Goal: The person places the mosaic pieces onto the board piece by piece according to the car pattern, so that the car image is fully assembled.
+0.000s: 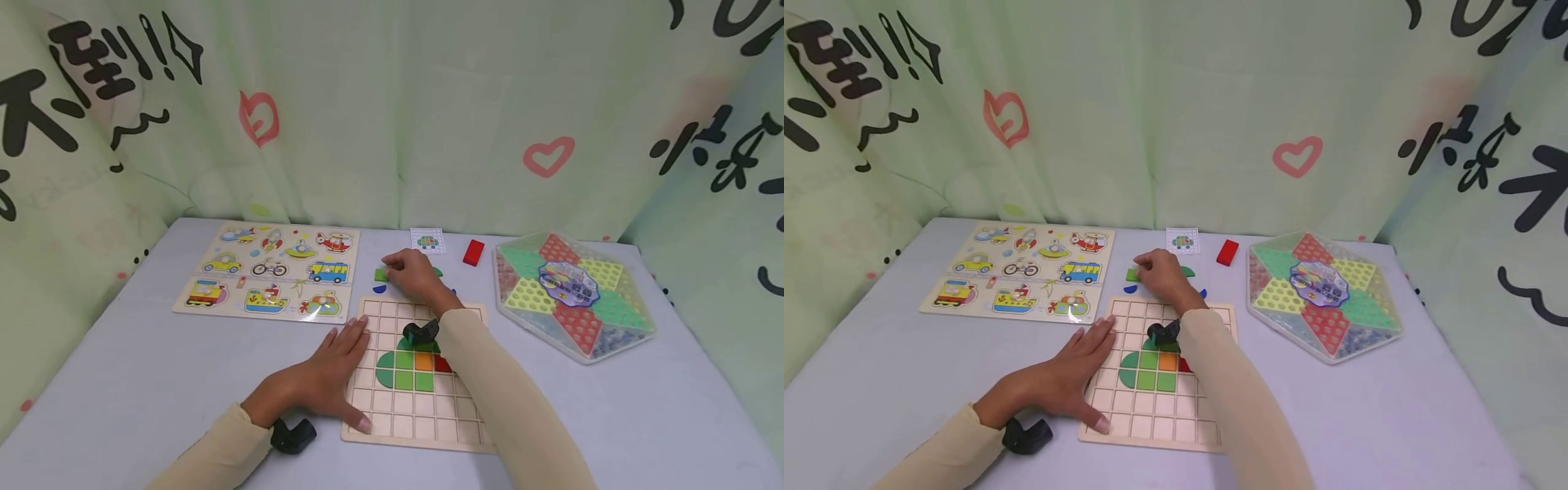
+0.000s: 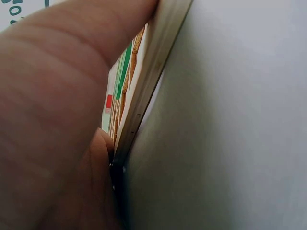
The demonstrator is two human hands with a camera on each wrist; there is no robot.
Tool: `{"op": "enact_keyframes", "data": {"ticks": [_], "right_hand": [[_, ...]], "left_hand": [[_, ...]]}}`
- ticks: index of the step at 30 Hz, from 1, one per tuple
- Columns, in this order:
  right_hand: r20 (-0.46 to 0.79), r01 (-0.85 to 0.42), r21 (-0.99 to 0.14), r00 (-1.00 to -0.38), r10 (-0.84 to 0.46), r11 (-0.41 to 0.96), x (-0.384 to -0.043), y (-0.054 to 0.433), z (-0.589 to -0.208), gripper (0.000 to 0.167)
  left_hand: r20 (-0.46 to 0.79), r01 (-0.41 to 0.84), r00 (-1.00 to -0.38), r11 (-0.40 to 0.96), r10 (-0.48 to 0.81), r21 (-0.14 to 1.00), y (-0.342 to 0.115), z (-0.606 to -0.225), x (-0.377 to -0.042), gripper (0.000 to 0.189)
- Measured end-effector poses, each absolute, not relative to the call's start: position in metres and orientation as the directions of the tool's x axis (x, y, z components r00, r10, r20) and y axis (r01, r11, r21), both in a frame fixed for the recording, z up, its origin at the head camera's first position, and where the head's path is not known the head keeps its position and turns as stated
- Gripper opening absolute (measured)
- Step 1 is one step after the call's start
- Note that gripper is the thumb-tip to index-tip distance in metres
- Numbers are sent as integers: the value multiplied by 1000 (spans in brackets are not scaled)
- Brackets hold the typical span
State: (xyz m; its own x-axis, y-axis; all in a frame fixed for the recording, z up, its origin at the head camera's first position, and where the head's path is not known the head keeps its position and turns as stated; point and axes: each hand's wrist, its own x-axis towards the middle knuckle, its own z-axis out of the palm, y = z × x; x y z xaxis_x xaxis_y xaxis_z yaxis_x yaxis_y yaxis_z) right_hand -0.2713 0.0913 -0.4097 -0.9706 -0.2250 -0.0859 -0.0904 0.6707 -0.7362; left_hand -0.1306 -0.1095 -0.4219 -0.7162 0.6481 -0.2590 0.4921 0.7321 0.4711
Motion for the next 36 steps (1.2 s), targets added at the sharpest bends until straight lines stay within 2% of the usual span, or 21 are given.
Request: {"op": "enact_keyframes", "data": {"ticks": [9,16,22,28,36], "right_hand": [[-122,-122,-668,-955,-270,734,-271,88,-412,32],[-115,-157,-660,-945,-305,735,-271,80,-412,35],[-153,-90,-635,-959,-239,767,-270,75,-407,35],[-118,-87,-613,-973,-200,785,-268,73,-403,27],[-68,-111,-682,-975,-213,723,-268,79,-404,23]], "left_hand": [[-256,499,-715,730,651,467,-109,-423,-131,136],[-255,499,-720,737,645,456,-111,-423,-130,136],[-253,494,-718,731,648,471,-110,-421,-130,135],[-250,499,-719,731,649,464,-110,-423,-132,135],[-253,495,-719,732,648,468,-111,-424,-130,136]]}}
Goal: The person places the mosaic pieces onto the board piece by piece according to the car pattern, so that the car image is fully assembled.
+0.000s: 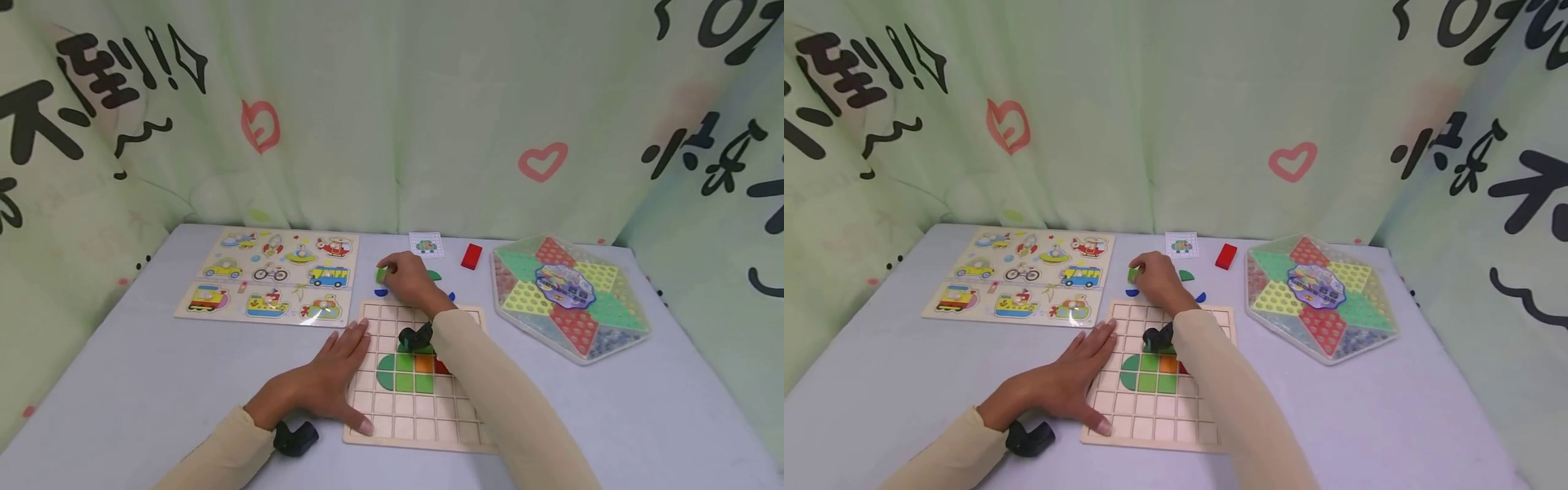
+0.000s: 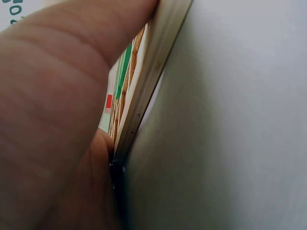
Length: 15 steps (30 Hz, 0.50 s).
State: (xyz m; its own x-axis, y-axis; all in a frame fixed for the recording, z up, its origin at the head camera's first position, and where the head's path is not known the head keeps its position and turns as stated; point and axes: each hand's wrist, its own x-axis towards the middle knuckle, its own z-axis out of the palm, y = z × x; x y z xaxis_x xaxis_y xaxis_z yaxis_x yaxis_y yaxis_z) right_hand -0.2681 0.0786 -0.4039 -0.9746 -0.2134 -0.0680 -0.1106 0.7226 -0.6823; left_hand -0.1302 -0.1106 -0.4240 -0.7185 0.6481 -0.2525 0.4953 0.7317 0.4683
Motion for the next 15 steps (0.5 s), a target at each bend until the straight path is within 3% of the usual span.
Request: {"op": "enact_keyframes", "data": {"ticks": [15], "right_hand": [[-41,-190,-725,-947,-317,662,-249,92,-394,27]], "left_hand": [[-257,497,-715,732,650,467,-110,-422,-130,135]]}}
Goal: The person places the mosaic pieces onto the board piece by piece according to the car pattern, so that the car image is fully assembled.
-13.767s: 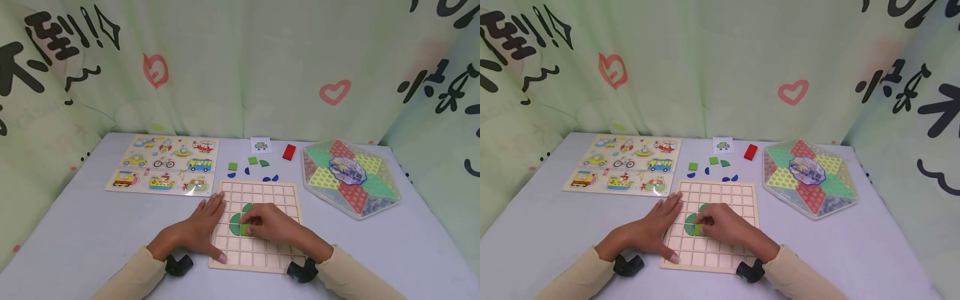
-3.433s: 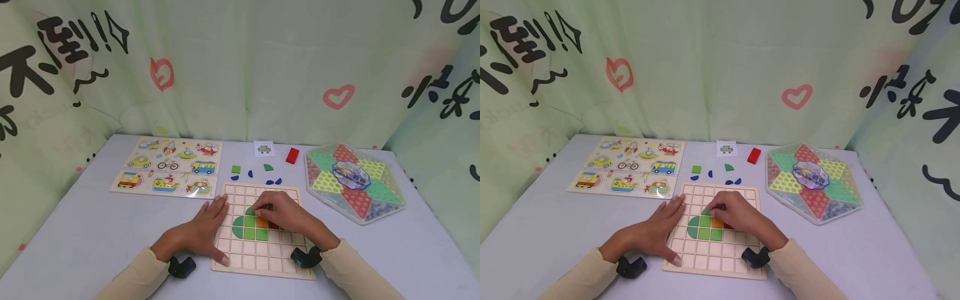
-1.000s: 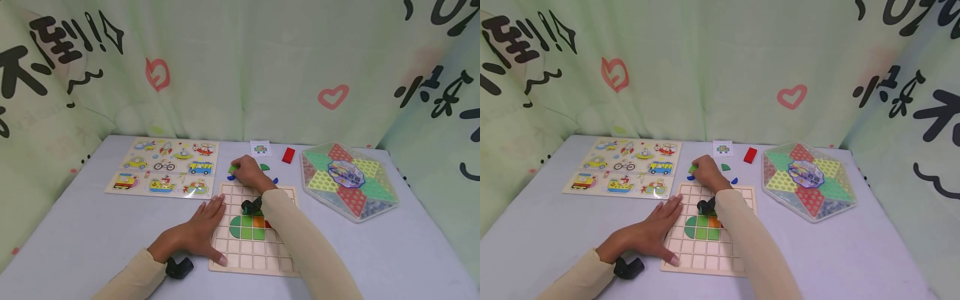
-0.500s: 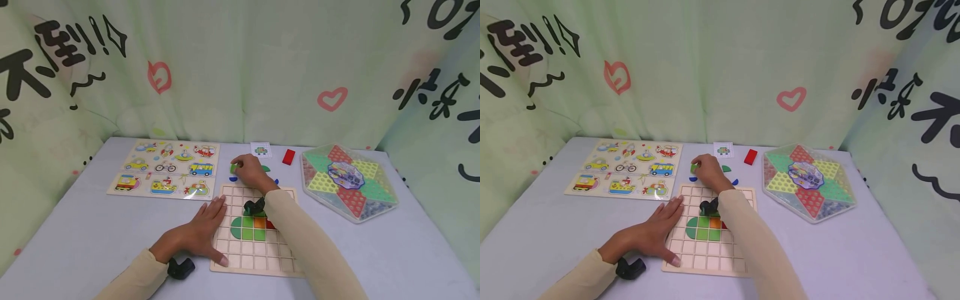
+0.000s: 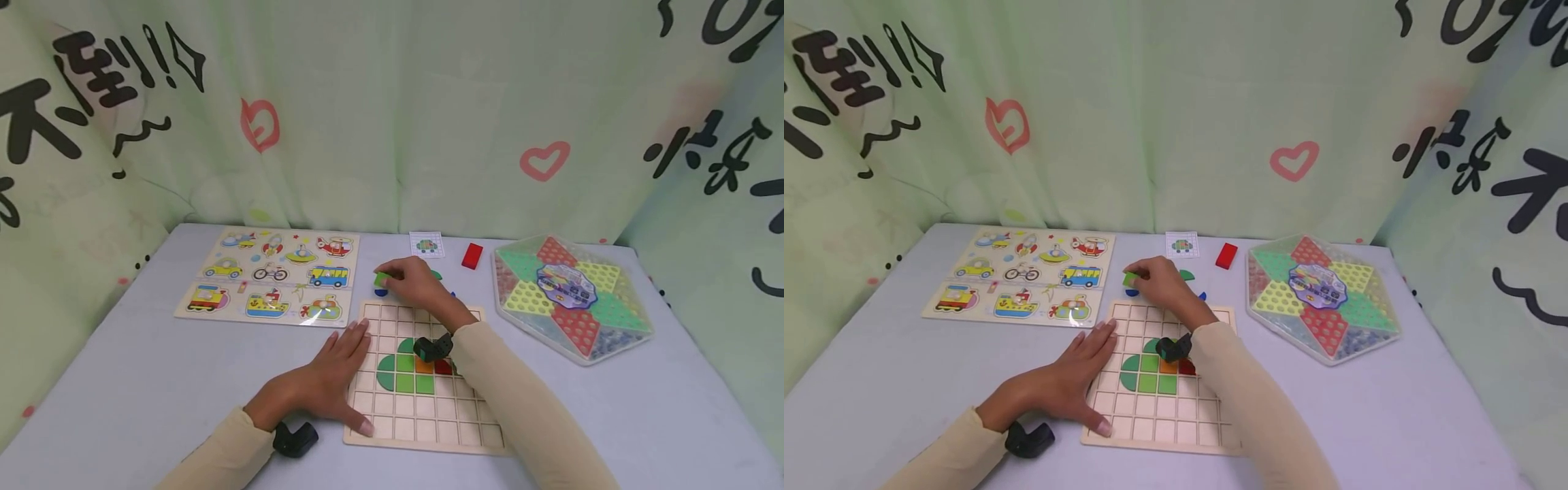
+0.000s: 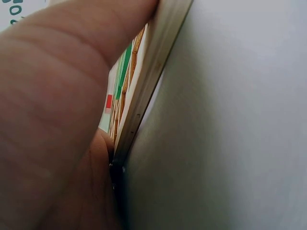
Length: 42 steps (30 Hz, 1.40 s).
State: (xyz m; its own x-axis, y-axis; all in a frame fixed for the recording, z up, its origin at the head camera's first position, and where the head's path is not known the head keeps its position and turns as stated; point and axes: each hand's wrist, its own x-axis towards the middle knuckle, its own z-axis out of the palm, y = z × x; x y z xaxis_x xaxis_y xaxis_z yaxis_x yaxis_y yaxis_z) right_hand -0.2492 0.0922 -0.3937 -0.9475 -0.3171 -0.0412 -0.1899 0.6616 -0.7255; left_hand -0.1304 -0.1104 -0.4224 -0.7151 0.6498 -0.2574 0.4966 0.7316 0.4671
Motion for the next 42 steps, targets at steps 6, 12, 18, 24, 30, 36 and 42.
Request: {"op": "enact_keyframes", "data": {"ticks": [6,12,18,24,30,36,42], "right_hand": [[-13,-240,-720,-933,-358,652,-237,106,-391,27],[-10,-248,-739,-926,-378,627,-227,118,-391,26],[7,-259,-762,-920,-393,593,-221,122,-388,25],[-10,-259,-754,-915,-404,604,-215,127,-387,25],[10,-288,-758,-902,-431,585,-208,136,-383,22],[-50,-224,-809,-896,-442,544,-202,145,-381,20],[-72,-196,-804,-905,-420,562,-196,153,-382,18]], "left_hand": [[-256,499,-716,732,650,464,-110,-423,-130,135],[-259,497,-716,733,649,464,-111,-424,-130,135],[-262,495,-717,737,646,461,-111,-424,-131,136],[-260,493,-717,734,647,467,-110,-423,-131,135],[-251,497,-719,732,648,467,-111,-425,-131,136],[-255,497,-715,730,650,469,-111,-425,-130,135],[-254,498,-715,729,652,470,-111,-425,-130,135]]}}
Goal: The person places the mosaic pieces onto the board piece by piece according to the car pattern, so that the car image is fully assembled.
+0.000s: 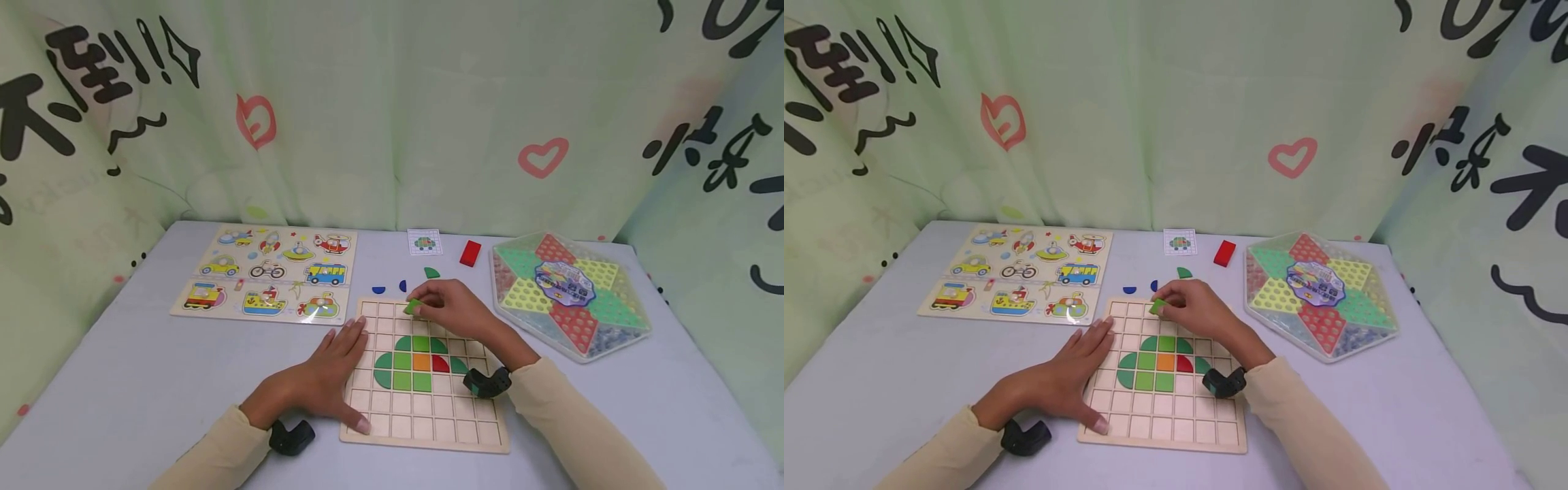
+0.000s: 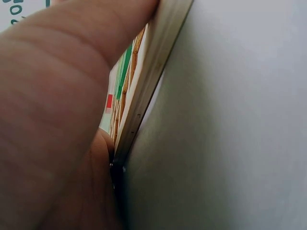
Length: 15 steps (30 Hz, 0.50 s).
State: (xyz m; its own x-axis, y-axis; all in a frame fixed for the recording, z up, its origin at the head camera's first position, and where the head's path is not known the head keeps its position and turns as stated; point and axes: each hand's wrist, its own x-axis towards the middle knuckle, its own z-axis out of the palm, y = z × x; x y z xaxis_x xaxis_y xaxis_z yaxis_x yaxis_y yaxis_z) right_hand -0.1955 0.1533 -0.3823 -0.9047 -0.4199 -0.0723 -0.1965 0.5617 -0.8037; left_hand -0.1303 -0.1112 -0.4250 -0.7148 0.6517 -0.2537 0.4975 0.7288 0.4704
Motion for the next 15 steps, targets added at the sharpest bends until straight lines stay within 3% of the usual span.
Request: {"op": "enact_keyframes", "data": {"ticks": [15], "right_hand": [[-74,-211,-783,-903,-424,585,-185,170,-392,20]], "left_hand": [[-246,500,-712,721,658,480,-111,-425,-131,135]]}}
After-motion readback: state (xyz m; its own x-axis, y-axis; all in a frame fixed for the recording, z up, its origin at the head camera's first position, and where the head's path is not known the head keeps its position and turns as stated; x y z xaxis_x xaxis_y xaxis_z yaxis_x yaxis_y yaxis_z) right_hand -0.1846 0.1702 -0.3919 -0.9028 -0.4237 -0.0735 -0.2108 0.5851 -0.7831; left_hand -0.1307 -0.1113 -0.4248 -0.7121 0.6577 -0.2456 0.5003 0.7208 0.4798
